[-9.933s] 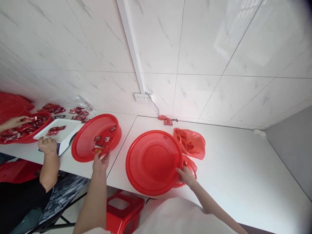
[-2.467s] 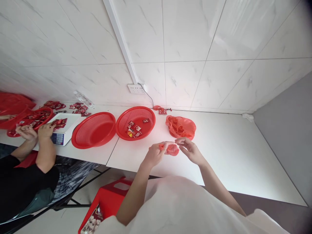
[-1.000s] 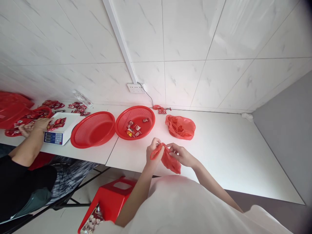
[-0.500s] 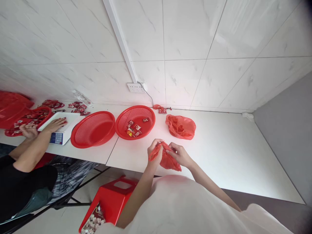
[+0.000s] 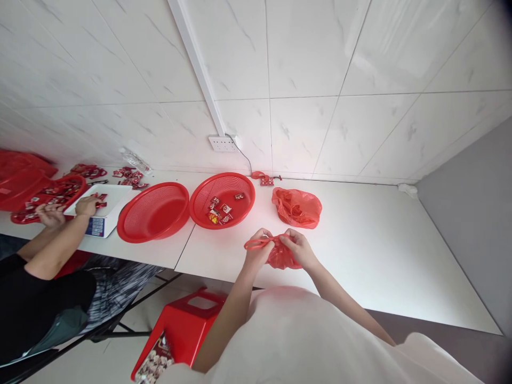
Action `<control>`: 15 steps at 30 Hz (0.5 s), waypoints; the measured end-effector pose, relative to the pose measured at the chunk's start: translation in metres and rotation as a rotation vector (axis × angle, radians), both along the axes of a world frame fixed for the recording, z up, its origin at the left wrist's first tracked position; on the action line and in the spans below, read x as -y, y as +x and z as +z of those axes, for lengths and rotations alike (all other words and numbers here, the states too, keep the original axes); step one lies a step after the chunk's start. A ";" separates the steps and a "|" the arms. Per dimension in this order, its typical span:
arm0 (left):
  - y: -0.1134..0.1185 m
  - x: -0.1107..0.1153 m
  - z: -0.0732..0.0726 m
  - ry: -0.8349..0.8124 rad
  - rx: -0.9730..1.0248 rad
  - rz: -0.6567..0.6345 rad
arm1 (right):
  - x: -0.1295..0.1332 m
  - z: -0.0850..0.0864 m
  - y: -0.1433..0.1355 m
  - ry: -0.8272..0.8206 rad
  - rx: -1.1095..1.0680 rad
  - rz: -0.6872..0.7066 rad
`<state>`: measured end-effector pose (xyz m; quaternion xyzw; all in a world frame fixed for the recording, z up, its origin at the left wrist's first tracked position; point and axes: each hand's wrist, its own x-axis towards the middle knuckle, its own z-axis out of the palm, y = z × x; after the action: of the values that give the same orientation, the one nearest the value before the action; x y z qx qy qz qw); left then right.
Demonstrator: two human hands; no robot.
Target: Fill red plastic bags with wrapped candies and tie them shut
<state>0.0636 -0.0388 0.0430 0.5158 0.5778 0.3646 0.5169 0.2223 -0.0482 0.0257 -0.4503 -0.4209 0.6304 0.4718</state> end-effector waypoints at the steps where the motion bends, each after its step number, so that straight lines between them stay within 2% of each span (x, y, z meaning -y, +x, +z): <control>1: -0.001 0.000 0.001 -0.051 0.066 -0.019 | -0.001 0.000 0.001 -0.047 -0.090 -0.012; 4: -0.004 -0.001 0.001 -0.110 0.081 -0.094 | -0.001 0.001 0.005 -0.116 -0.298 0.015; 7: -0.007 -0.002 -0.004 -0.100 -0.053 -0.131 | 0.001 0.001 0.006 -0.095 -0.308 0.043; 11: -0.011 -0.005 -0.016 -0.052 -0.109 -0.130 | 0.001 -0.006 0.006 0.011 0.038 -0.018; 13: -0.014 -0.005 -0.022 -0.023 -0.108 -0.045 | -0.001 -0.012 0.009 0.010 0.232 -0.102; 15: -0.016 -0.005 -0.024 -0.009 -0.039 0.049 | -0.004 -0.016 0.015 -0.009 0.336 -0.193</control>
<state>0.0474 -0.0342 0.0186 0.5062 0.6017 0.3643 0.4990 0.2372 -0.0438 0.0098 -0.5894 -0.4458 0.5003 0.4511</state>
